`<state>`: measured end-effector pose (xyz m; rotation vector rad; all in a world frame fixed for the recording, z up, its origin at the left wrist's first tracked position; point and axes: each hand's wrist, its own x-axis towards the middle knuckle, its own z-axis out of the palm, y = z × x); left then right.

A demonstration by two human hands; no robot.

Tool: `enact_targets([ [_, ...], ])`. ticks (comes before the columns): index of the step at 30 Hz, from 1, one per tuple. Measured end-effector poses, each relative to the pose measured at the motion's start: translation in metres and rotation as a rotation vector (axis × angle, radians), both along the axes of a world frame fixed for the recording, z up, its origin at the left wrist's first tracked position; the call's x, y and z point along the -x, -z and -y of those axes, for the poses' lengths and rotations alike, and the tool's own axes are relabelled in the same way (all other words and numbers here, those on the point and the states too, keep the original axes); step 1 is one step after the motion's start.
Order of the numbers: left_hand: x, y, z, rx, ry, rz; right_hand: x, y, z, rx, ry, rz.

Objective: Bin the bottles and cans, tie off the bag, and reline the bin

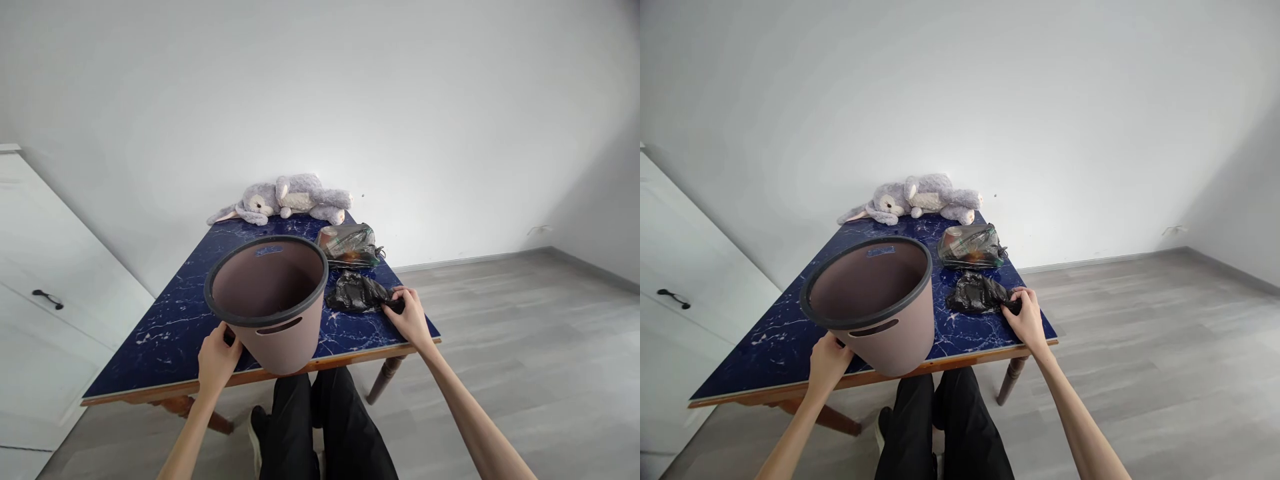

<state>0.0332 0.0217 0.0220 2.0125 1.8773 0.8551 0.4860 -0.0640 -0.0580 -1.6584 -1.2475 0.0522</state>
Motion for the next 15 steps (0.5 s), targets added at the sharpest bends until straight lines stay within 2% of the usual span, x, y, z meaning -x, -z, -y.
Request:
enact_targets([
  [3, 0.003, -0.002, 0.01, -0.007, 0.004, 0.162, 0.007, -0.008, 0.008, 0.005, -0.023, -0.01],
  [5, 0.003, -0.002, 0.028, -0.036, 0.034, 0.304, 0.017, -0.015, 0.021, 0.014, -0.036, -0.021],
  [7, 0.001, -0.002, 0.052, -0.041, 0.172, 0.373, 0.032, -0.024, 0.038, 0.026, -0.016, -0.076],
  [9, -0.005, -0.003, 0.077, 0.046, 0.441, 0.346, 0.051, -0.035, 0.058, 0.03, 0.041, -0.232],
  [11, -0.014, -0.006, 0.095, 0.139, 0.629, 0.292, 0.071, -0.045, 0.077, -0.009, 0.096, -0.443],
  [13, -0.023, -0.009, 0.103, 0.193, 0.666, 0.262, 0.087, -0.054, 0.092, -0.021, 0.119, -0.692],
  [15, -0.031, -0.012, 0.103, 0.237, 0.625, 0.262, 0.098, -0.058, 0.105, -0.018, 0.128, -0.932],
])
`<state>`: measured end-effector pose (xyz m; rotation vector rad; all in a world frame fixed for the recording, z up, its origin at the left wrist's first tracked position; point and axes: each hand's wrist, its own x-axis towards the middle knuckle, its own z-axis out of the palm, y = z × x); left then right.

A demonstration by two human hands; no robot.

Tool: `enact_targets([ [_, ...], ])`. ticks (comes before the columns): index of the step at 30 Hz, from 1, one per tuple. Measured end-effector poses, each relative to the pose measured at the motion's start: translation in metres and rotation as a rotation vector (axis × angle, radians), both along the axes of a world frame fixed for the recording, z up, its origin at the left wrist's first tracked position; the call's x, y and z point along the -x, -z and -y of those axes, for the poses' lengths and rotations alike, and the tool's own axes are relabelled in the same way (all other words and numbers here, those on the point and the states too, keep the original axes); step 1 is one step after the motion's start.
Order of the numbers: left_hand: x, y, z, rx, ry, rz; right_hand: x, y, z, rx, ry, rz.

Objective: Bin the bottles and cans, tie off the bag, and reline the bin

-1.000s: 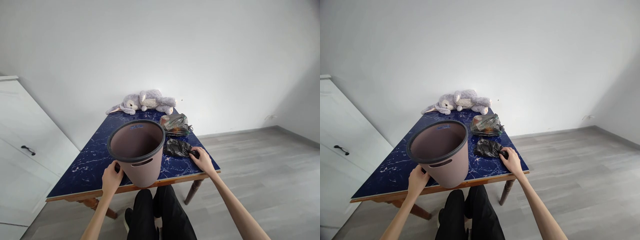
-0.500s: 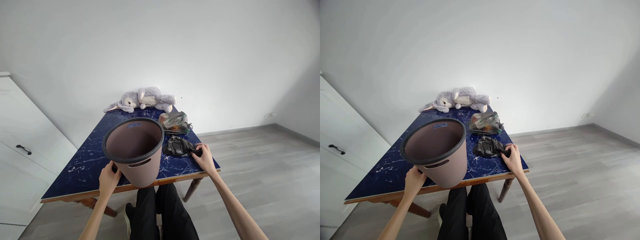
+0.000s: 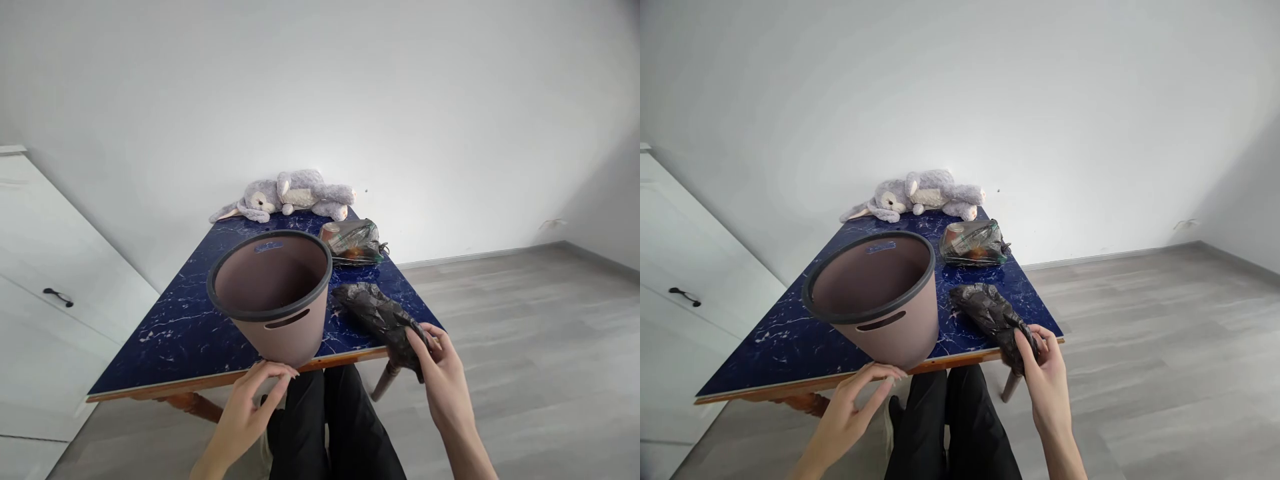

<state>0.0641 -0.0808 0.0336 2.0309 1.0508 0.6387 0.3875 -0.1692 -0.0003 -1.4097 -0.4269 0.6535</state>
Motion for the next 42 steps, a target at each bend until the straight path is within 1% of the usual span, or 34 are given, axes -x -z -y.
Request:
enact_targets([
  [4, -0.015, -0.001, -0.011, 0.075, -0.074, -0.009, 0.016, 0.002, 0.019, -0.048, 0.007, -0.415],
  [6, -0.023, 0.001, -0.014, 0.088, -0.094, -0.014, 0.024, 0.003, 0.026, -0.042, -0.018, -0.6],
  [7, -0.027, 0.001, -0.013, 0.098, -0.09, -0.015, 0.029, 0.002, 0.029, -0.037, -0.043, -0.683],
  [9, -0.035, 0.003, -0.009, 0.131, -0.039, 0.013, 0.04, 0.0, 0.033, -0.025, -0.109, -0.814],
  [10, -0.038, 0.003, -0.005, 0.159, -0.007, 0.046, 0.045, -0.002, 0.034, -0.017, -0.136, -0.854],
  [12, -0.044, -0.001, 0.005, 0.225, 0.046, 0.133, 0.052, -0.004, 0.035, -0.002, -0.153, -0.866],
  [14, -0.048, -0.011, 0.015, 0.29, 0.083, 0.198, 0.054, -0.003, 0.034, 0.013, -0.152, -0.802],
  [16, -0.051, -0.027, 0.023, 0.333, 0.106, 0.214, 0.052, 0.001, 0.034, 0.018, -0.165, -0.672],
  [18, -0.052, -0.043, 0.028, 0.32, 0.079, 0.205, 0.049, 0.006, 0.034, 0.015, -0.214, -0.5],
  [20, -0.05, -0.055, 0.031, 0.268, 0.014, 0.19, 0.048, 0.007, 0.036, 0.011, -0.269, -0.355],
  [21, -0.049, -0.058, 0.032, 0.244, -0.02, 0.191, 0.049, 0.006, 0.037, 0.01, -0.283, -0.315],
  [23, -0.045, -0.059, 0.034, 0.227, -0.099, 0.238, 0.055, 0.001, 0.038, 0.013, -0.277, -0.297],
  [25, -0.043, -0.057, 0.037, 0.246, -0.197, 0.314, 0.063, -0.005, 0.039, 0.009, -0.266, -0.326],
  [27, -0.041, -0.057, 0.041, 0.257, -0.272, 0.344, 0.07, -0.008, 0.039, 0.005, -0.289, -0.366],
  [29, -0.042, -0.061, 0.047, 0.257, -0.295, 0.311, 0.075, -0.009, 0.037, 0.012, -0.332, -0.389],
  [31, -0.044, -0.07, 0.054, 0.235, -0.308, 0.288, 0.076, -0.01, 0.036, 0.02, -0.383, -0.353],
  [33, -0.045, -0.079, 0.061, 0.188, -0.331, 0.278, 0.076, -0.014, 0.037, 0.015, -0.356, -0.21],
  [35, -0.046, -0.087, 0.067, 0.124, -0.366, 0.265, 0.079, -0.023, 0.042, 0.01, -0.246, 0.013],
  [37, -0.047, -0.091, 0.071, 0.078, -0.392, 0.246, 0.085, -0.037, 0.05, -0.019, -0.162, 0.218],
  [38, -0.047, -0.091, 0.072, 0.056, -0.391, 0.242, 0.089, -0.044, 0.055, -0.049, -0.167, 0.3],
  [40, -0.047, -0.092, 0.076, 0.023, -0.36, 0.237, 0.097, -0.056, 0.061, -0.127, -0.234, 0.447],
  [42, -0.048, -0.092, 0.079, 0.032, -0.328, 0.259, 0.102, -0.059, 0.062, -0.168, -0.306, 0.594],
])
